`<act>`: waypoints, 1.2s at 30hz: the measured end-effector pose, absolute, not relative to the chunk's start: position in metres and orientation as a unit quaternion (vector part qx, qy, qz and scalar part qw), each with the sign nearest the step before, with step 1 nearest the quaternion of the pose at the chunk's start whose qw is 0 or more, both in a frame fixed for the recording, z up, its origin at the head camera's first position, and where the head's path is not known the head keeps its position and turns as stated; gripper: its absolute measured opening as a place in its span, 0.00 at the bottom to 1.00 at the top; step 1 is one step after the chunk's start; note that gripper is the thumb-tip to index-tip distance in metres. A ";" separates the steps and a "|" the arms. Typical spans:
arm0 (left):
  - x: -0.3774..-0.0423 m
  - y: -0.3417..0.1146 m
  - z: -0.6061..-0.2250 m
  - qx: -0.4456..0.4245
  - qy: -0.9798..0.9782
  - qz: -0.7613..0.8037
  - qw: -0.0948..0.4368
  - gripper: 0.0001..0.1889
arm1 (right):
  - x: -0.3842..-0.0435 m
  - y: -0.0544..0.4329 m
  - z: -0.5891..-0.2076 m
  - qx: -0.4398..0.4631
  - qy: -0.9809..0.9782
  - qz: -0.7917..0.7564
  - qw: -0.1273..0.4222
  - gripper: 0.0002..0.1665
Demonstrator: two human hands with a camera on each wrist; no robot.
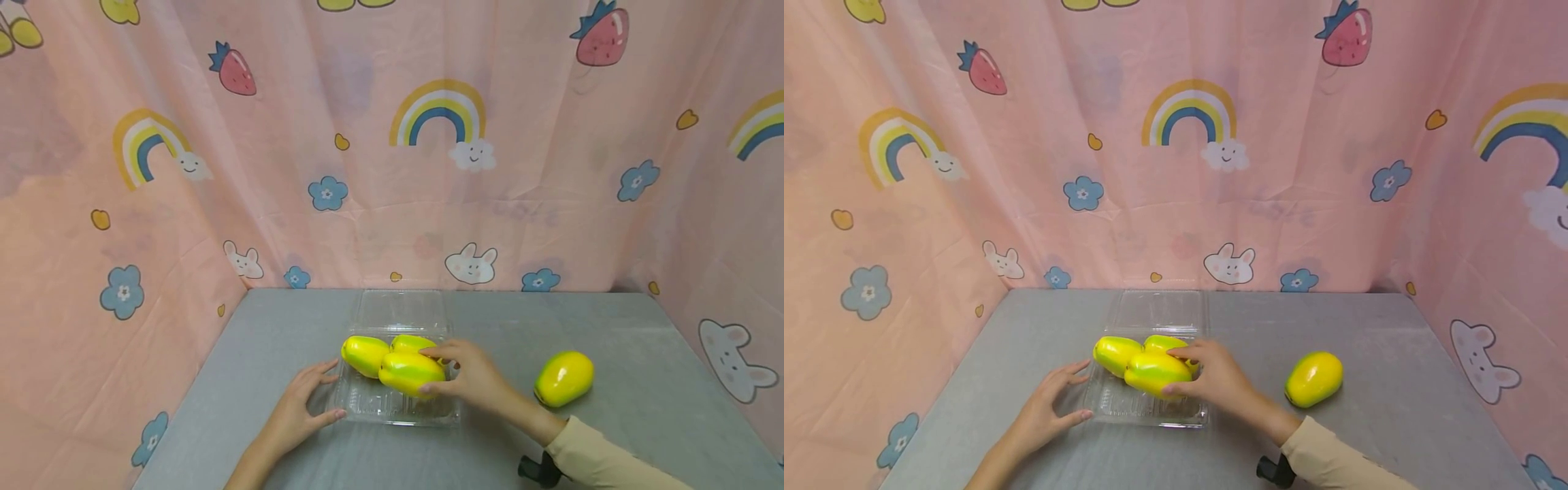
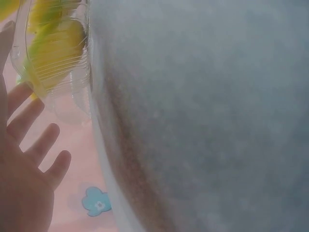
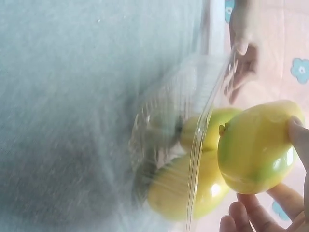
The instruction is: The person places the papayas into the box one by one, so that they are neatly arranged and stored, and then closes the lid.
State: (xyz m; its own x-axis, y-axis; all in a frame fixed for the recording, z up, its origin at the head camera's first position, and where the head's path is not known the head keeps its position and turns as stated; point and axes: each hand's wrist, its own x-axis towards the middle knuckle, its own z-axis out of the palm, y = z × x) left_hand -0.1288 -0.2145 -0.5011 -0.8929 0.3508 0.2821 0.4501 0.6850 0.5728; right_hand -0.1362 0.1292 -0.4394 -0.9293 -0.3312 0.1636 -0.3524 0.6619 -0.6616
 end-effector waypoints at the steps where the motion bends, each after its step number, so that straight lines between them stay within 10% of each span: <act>1: -0.129 -0.214 -0.501 -0.219 -0.915 -0.331 0.076 0.32 | -0.136 0.127 -0.440 0.186 -0.911 0.369 0.012 0.37; 36: -0.131 -0.217 -0.498 -0.218 -0.913 -0.341 0.044 0.35 | -0.133 0.070 -0.455 0.195 -0.899 0.392 -0.010 0.37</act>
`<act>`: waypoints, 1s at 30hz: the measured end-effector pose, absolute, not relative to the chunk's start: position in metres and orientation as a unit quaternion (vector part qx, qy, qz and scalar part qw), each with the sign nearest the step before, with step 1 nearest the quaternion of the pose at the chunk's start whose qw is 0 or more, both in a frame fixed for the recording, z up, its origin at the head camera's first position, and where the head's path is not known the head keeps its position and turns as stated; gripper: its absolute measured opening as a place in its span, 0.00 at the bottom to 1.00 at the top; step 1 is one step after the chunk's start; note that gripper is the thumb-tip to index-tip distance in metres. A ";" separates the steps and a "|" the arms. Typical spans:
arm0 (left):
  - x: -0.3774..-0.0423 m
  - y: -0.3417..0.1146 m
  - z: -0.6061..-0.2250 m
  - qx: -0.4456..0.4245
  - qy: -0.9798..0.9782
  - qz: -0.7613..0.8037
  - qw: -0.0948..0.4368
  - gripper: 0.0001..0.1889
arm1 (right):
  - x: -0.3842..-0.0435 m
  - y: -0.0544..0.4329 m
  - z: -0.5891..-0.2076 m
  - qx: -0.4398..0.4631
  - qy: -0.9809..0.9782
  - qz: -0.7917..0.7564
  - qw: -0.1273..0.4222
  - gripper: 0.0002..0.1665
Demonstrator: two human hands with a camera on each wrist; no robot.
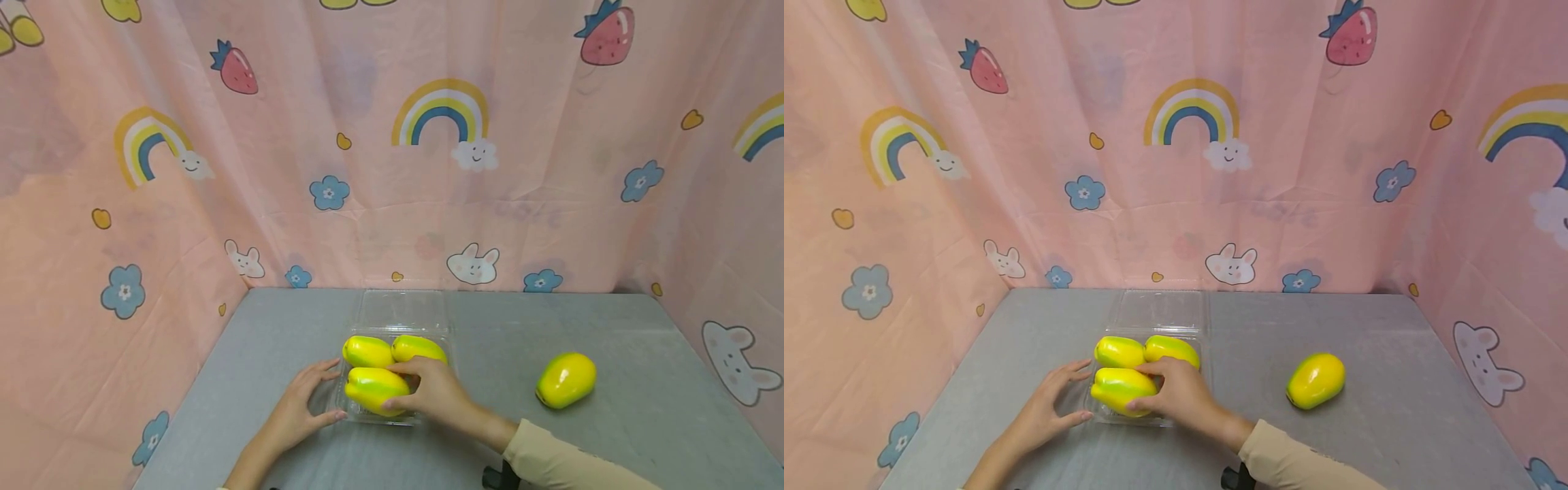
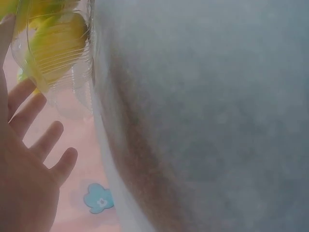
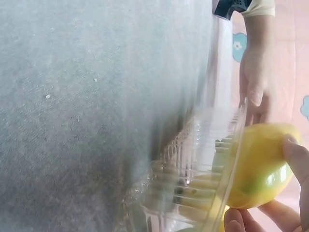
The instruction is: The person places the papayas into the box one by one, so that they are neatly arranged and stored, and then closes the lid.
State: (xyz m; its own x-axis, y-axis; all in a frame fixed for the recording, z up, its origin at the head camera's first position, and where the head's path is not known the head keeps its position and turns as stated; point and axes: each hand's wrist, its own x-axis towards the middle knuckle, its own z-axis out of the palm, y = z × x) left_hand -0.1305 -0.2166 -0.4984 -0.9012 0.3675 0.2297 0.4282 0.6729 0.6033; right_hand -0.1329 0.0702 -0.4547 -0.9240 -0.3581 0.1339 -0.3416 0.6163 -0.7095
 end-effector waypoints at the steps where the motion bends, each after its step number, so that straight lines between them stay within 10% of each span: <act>1: -0.131 -0.217 -0.499 -0.216 -0.914 -0.341 0.042 0.35 | -0.133 0.069 -0.455 -0.193 0.900 -0.390 0.010 0.37; 30: -0.133 -0.216 -0.500 -0.205 -0.913 -0.352 0.016 0.35 | -0.134 0.052 -0.471 -0.178 0.911 -0.372 0.019 0.40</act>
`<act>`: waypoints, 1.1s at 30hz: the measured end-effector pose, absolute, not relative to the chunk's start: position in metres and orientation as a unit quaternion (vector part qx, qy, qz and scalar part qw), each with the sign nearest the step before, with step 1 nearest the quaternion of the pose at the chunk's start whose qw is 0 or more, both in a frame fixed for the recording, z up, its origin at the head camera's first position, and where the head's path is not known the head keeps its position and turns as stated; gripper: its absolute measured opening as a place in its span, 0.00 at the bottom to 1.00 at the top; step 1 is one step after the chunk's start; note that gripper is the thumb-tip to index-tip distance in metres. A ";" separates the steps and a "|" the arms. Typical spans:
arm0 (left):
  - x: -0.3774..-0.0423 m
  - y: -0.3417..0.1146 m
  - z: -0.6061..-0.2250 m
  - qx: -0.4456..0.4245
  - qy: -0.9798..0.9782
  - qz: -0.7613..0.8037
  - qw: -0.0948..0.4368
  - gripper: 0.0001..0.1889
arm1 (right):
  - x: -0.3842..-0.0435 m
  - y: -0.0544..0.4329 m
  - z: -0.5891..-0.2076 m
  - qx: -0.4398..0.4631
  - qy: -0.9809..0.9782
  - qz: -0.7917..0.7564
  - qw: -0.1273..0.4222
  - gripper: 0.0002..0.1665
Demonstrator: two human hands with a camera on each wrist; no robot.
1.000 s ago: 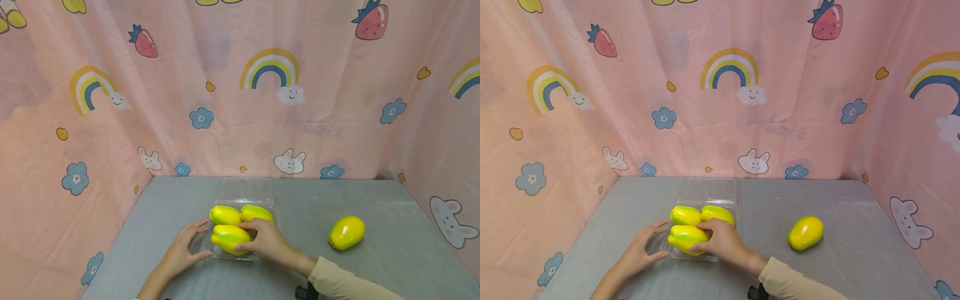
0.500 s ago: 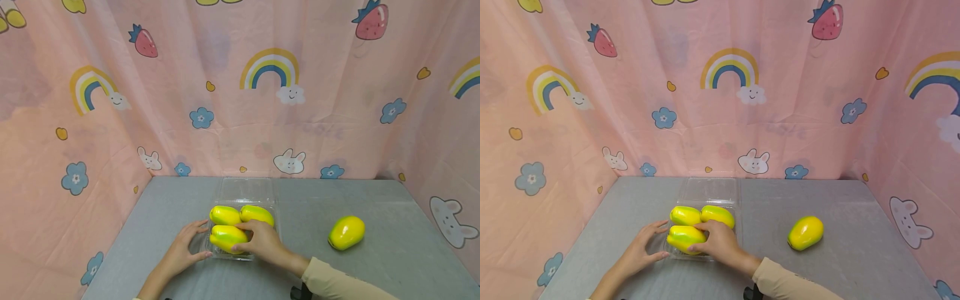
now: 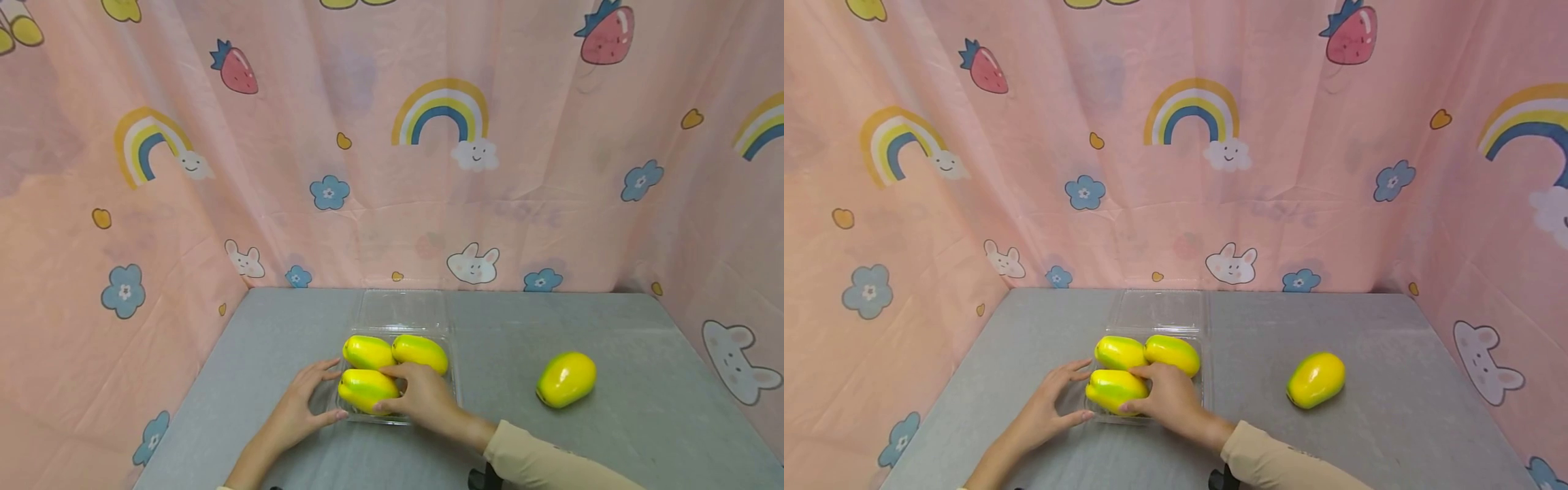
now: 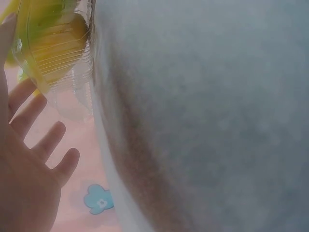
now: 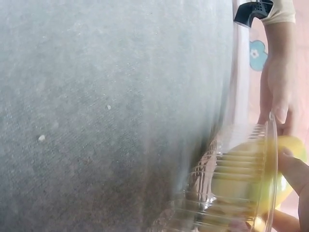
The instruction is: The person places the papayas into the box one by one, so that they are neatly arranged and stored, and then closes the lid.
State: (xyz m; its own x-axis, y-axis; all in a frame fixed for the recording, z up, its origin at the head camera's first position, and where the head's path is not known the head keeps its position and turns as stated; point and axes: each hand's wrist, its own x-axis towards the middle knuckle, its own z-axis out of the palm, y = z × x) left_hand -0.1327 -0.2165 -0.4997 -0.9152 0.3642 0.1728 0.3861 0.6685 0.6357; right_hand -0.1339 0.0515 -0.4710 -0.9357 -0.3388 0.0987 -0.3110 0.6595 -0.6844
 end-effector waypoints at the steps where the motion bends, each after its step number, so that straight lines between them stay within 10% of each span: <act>1: -0.133 -0.217 -0.500 -0.205 -0.913 -0.352 0.015 0.35 | -0.134 0.051 -0.471 -0.179 0.911 -0.372 0.019 0.40; 33: -0.133 -0.218 -0.503 -0.203 -0.908 -0.366 0.008 0.35 | -0.138 0.041 -0.477 -0.182 0.917 -0.352 0.034 0.38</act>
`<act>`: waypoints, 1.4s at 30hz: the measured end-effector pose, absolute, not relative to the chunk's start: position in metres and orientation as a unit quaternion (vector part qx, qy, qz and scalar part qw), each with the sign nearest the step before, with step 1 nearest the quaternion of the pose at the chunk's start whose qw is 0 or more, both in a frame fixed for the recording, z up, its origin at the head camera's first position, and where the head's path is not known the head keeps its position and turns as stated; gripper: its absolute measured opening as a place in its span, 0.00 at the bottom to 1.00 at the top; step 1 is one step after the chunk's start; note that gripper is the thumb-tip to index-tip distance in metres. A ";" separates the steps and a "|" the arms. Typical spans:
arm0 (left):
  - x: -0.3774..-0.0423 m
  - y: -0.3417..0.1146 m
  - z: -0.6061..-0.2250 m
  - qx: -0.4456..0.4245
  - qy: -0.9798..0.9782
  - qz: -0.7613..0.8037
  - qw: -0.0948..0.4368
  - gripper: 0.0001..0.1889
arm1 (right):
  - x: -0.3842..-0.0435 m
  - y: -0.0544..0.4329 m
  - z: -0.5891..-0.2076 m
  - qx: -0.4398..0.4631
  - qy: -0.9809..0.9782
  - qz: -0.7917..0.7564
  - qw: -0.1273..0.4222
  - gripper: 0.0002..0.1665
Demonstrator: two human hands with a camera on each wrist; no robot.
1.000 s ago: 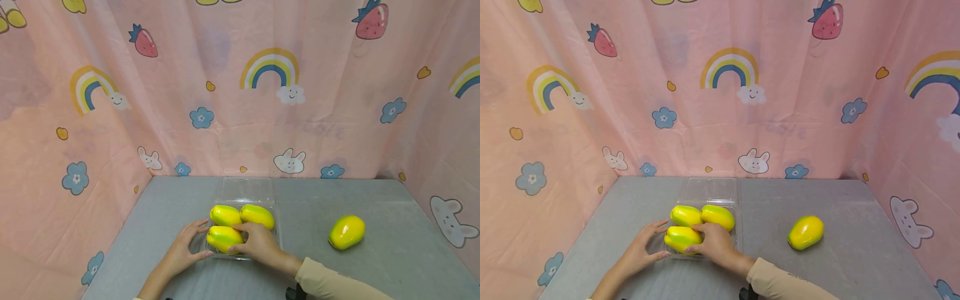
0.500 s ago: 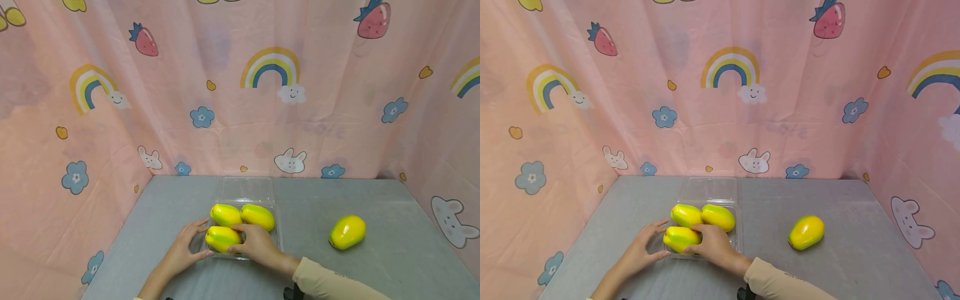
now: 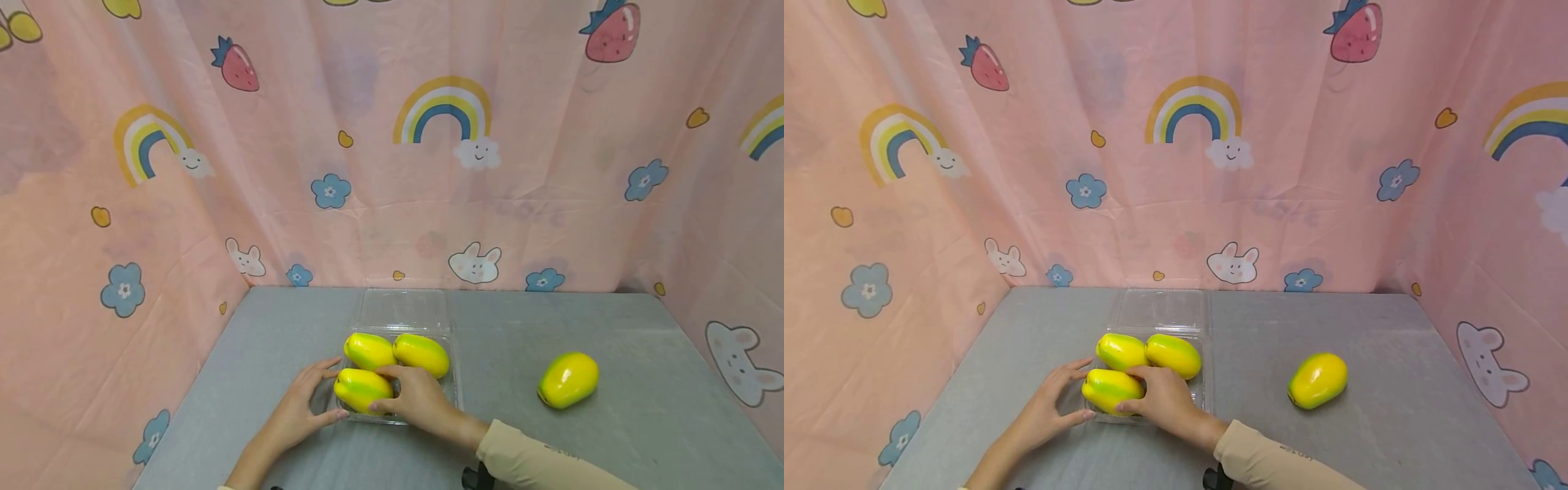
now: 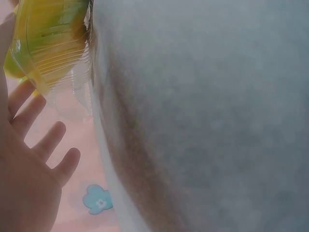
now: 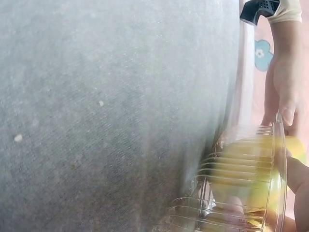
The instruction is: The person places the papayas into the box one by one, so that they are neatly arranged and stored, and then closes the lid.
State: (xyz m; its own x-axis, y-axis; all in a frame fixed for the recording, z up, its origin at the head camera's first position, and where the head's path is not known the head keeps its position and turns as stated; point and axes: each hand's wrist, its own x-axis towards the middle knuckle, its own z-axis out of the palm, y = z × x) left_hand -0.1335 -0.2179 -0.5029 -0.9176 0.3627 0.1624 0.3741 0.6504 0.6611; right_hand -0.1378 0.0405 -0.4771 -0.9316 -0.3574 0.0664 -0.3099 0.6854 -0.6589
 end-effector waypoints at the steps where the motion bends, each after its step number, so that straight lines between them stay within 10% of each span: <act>1: -0.134 -0.218 -0.503 -0.204 -0.908 -0.365 0.009 0.35 | -0.138 0.041 -0.477 -0.182 0.917 -0.352 0.035 0.38; 42: -0.135 -0.217 -0.502 -0.201 -0.915 -0.350 0.000 0.35 | -0.127 0.091 -0.444 -0.195 0.876 -0.435 0.070 0.34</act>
State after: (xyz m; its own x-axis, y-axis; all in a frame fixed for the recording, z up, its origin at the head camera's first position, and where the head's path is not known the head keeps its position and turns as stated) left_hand -0.1347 -0.2175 -0.5016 -0.9195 0.3669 0.1408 0.3672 0.6746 0.6403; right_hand -0.1267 0.0912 -0.4436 -0.9141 -0.4027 0.0475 -0.2813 0.5454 -0.7895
